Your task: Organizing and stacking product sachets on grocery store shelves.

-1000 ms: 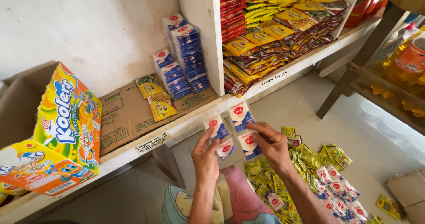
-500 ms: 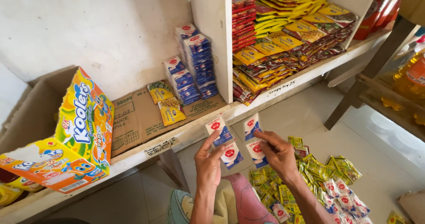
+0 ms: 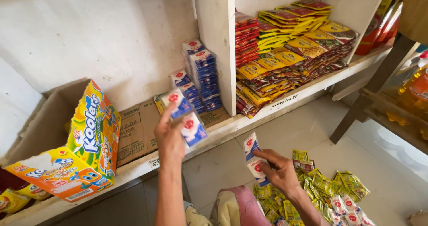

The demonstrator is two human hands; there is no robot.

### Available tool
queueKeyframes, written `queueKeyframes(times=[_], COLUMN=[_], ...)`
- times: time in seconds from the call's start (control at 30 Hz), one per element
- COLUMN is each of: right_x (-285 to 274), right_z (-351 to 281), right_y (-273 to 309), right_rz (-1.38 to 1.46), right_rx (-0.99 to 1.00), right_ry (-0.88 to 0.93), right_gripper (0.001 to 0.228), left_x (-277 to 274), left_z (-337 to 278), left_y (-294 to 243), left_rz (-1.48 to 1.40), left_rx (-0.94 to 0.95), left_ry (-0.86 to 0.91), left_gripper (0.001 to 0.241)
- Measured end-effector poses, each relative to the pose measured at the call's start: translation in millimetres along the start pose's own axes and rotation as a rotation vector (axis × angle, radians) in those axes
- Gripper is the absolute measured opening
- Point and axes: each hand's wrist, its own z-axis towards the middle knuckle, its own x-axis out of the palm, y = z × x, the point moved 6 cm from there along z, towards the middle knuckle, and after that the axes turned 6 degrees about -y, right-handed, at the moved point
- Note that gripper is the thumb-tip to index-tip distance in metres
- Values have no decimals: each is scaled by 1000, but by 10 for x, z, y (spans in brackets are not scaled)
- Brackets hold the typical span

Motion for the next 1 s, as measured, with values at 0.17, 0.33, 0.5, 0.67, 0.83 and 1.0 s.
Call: queueKeyframes(times=[0.17,0.33,0.5,0.67,0.83,1.0], right_x=[-25,22,63,7,-52,-13], right_z=[-2,55,88,81,92,83], right_y=[127,117,76,-142,-510,-625], right_rz=[35,85,82,80,76,126], right_rx=[-66,-96,-103,-49,-16,-95], right_ry=[31,64,94,98,83,113], right_gripper=[39,41,41,42,45,46], left_x=[-46,-23,79,158,94,77], left_z=[765,1359,1682,1953,2299,2317], left_y=[58,200,276,393,719,835], left_rz=[12,-29,46,73,128,319], left_rx=[15,44,58,62,62,67], left_ry=[20,57,43,69,68,-5], left_gripper=[66,74,77,76,70,63])
